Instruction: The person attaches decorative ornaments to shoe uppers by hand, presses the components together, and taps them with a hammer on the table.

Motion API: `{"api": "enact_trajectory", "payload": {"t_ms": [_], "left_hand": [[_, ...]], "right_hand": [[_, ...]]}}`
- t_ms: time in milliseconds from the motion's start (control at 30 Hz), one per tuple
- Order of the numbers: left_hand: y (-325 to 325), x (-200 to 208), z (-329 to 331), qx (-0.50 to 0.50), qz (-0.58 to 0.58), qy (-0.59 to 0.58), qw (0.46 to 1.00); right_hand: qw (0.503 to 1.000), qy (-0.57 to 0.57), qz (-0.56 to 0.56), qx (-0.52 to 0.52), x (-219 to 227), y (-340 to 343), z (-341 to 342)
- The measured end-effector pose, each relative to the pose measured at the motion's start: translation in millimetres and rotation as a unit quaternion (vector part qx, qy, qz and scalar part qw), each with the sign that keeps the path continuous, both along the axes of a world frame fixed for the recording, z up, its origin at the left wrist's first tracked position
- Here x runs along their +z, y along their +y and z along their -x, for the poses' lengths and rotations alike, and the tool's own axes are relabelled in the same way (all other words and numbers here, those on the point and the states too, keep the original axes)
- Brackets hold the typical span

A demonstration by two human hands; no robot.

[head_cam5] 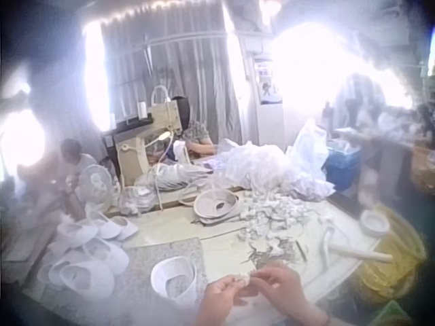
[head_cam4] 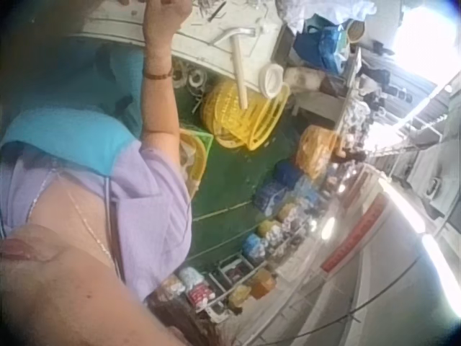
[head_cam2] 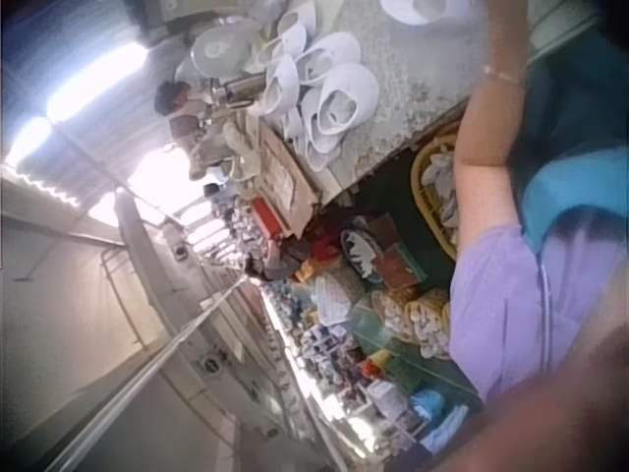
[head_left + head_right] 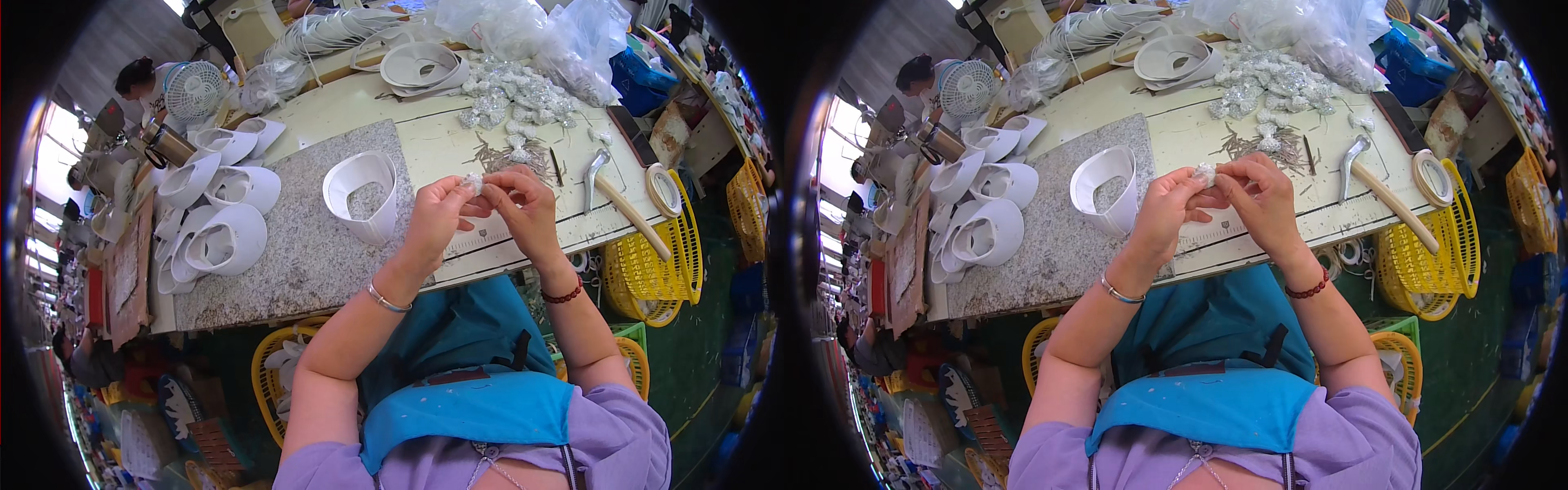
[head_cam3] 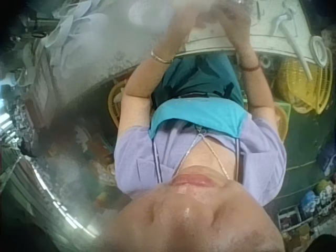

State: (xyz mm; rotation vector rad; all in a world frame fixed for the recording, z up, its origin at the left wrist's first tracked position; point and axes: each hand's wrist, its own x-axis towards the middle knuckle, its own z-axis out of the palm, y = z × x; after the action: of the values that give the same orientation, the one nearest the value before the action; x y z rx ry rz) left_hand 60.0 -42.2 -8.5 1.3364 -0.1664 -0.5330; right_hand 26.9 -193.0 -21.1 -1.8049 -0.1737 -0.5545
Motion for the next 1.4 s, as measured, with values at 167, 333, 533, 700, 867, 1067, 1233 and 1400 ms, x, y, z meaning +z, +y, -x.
{"api": "enact_trajectory", "payload": {"t_ms": [167, 333, 533, 700, 867, 1067, 1233, 1400], "left_hand": [[12, 7, 18, 0.037, -0.196, -0.277, 0.94], [50, 36, 10, 0.155, -0.448, -0.589, 0.654], [75, 37, -19, -0.012, -0.669, -0.368, 0.645], [52, 45, 8, -0.065, -0.59, -0.399, 0.699], [71, 42, -26, 0.109, -0.584, -0.43, 0.68], [89, 31, -45, 0.004, -0.618, -0.356, 0.701], [94, 16, -45, 0.038, -0.411, -0.329, 0.849], [67, 43, 8, 0.174, -0.161, -0.359, 0.903]], "right_hand": [[0.999, -0.01, -0.049, 0.009, -11, 0, 1], [1.0, 0.017, -0.024, 0.012, -18, -10, 15], [0.998, 0.018, 0.007, 0.054, -19, 5, 25], [0.997, 0.002, -0.041, 0.068, -13, 9, 24], [0.995, 0.0, -0.042, 0.092, -6, 15, 25], [0.992, 0.018, -0.06, 0.106, -5, 14, 27], [0.991, -0.033, -0.031, 0.122, 21, 20, 30], [0.97, -0.203, 0.12, 0.059, 52, 27, 28]]}}
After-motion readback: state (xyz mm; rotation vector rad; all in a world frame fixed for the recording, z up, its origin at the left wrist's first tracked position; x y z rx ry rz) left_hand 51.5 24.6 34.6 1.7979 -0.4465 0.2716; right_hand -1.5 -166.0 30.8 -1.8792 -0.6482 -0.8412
